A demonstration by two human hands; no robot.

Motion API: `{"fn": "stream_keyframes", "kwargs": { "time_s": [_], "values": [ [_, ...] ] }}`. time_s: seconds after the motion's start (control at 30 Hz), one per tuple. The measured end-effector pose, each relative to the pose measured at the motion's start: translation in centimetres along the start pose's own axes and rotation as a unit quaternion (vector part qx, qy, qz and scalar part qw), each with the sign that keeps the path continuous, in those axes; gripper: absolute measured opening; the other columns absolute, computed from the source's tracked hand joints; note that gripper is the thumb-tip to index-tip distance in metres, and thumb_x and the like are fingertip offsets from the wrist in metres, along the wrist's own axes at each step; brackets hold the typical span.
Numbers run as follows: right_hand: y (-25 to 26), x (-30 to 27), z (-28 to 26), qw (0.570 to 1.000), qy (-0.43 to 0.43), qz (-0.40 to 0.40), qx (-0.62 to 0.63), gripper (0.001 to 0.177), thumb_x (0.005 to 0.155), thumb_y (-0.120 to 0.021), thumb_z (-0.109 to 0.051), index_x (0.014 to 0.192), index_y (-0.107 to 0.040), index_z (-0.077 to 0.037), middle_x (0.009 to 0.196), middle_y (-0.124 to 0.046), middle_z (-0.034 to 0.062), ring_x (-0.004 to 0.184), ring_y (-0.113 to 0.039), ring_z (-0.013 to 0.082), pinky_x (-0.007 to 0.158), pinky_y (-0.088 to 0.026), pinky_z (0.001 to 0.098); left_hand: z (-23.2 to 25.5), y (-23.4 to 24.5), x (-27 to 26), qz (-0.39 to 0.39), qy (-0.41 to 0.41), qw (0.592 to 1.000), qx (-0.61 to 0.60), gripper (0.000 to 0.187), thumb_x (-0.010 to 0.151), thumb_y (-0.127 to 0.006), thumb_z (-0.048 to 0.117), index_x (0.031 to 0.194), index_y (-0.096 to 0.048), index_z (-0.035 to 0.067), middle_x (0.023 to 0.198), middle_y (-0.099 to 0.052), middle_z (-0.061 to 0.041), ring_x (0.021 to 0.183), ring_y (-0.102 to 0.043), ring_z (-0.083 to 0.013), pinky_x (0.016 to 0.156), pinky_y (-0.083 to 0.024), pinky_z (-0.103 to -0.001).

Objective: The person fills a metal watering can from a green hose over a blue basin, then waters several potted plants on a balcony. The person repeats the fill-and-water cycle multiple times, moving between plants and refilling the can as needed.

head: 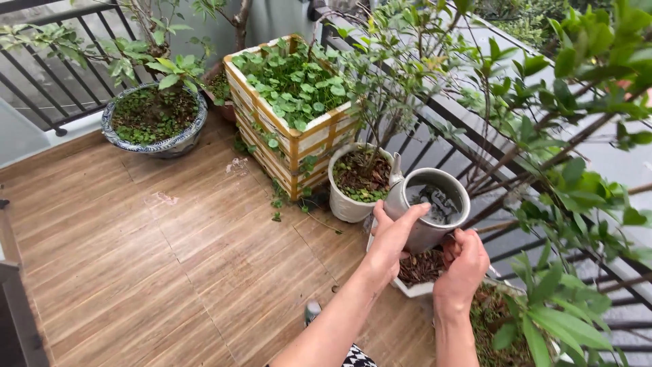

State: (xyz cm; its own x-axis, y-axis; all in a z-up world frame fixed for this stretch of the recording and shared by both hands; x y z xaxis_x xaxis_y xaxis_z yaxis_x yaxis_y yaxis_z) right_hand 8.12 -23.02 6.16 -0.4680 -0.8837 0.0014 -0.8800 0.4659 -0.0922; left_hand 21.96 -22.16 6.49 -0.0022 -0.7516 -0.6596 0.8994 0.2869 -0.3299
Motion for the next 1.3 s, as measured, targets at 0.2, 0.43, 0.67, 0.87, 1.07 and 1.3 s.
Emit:
{"fn": "stream_keyframes", "kwargs": {
  "time_s": [0.2,0.43,0.67,0.87,1.07,1.3],
  "values": [
    [-6.4,4.8,-0.3,0.999,0.032,0.008,0.017,0.033,0.079,-0.042,-0.01,0.055,-0.021,-0.018,0.054,-0.02,-0.0058,0.051,-0.017,0.0061,0.047,-0.014,0.024,6.3,0.9,4.0,-0.013,0.011,1.0,0.008,0.107,0.054,-0.056,0.049,0.14,0.004,0.028,0.139,-0.011,-0.014,0.126,-0.032,-0.0235,0.095,-0.038,-0.041],
    [-16.4,12.3,-1.1,0.999,0.026,-0.006,0.04,0.032,0.077,-0.042,-0.011,0.053,-0.021,-0.017,0.053,-0.02,-0.0052,0.051,-0.017,0.007,0.047,-0.013,0.0242,16.3,1.8,10.3,-0.018,-0.01,0.999,0.028,0.105,0.055,-0.053,0.051,0.14,0.005,0.027,0.139,-0.013,-0.012,0.127,-0.027,-0.0193,0.093,-0.038,-0.039],
    [-25.6,18.7,-0.5,0.991,0.112,-0.072,0.031,0.034,0.081,-0.047,-0.011,0.053,-0.028,-0.015,0.054,-0.019,-0.0007,0.051,-0.024,0.0119,0.052,-0.027,0.0203,24.2,4.3,18.5,-0.01,-0.123,0.991,-0.046,0.105,0.068,-0.067,0.045,0.141,0.0,0.008,0.131,0.003,-0.042,0.123,-0.017,-0.056,0.089,-0.031,-0.065],
    [-31.5,21.3,0.5,0.987,0.121,-0.101,0.043,0.034,0.082,-0.047,-0.007,0.055,-0.028,-0.015,0.056,-0.019,-0.0014,0.053,-0.023,0.011,0.055,-0.027,0.0198,28.5,6.5,21.3,-0.005,-0.111,0.991,-0.077,0.106,0.067,-0.063,0.046,0.14,0.002,0.005,0.131,0.006,-0.044,0.124,-0.013,-0.0578,0.087,-0.031,-0.065],
    [-36.7,23.0,2.0,0.984,0.124,-0.108,0.061,0.033,0.081,-0.046,-0.004,0.056,-0.027,-0.015,0.058,-0.016,-0.0023,0.053,-0.02,0.0094,0.054,-0.026,0.0192,30.6,9.5,26.9,-0.011,-0.095,0.992,-0.081,0.109,0.066,-0.063,0.05,0.14,0.003,0.004,0.131,0.003,-0.043,0.125,-0.013,-0.0564,0.086,-0.031,-0.067],
    [-44.3,23.7,3.0,0.986,0.126,-0.088,0.06,0.035,0.083,-0.046,-0.002,0.056,-0.027,-0.015,0.057,-0.015,-0.0043,0.052,-0.018,0.0087,0.052,-0.023,0.0184,36.8,14.1,29.3,-0.036,-0.079,0.994,-0.07,0.11,0.064,-0.061,0.052,0.139,0.004,0.003,0.131,0.002,-0.042,0.125,-0.014,-0.0549,0.085,-0.032,-0.066]
  ]
}}
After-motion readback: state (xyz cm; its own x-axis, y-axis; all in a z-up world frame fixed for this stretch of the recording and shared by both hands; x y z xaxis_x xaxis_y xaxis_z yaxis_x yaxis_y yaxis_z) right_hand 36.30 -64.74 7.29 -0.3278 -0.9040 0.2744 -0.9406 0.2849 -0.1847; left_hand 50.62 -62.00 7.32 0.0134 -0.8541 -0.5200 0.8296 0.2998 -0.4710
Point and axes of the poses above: each hand's wrist, its own x-axis towards the middle knuckle, its own y-axis out of the back of the hand, z = x × y, the point moved 8 cm from there along x, towards the middle knuckle
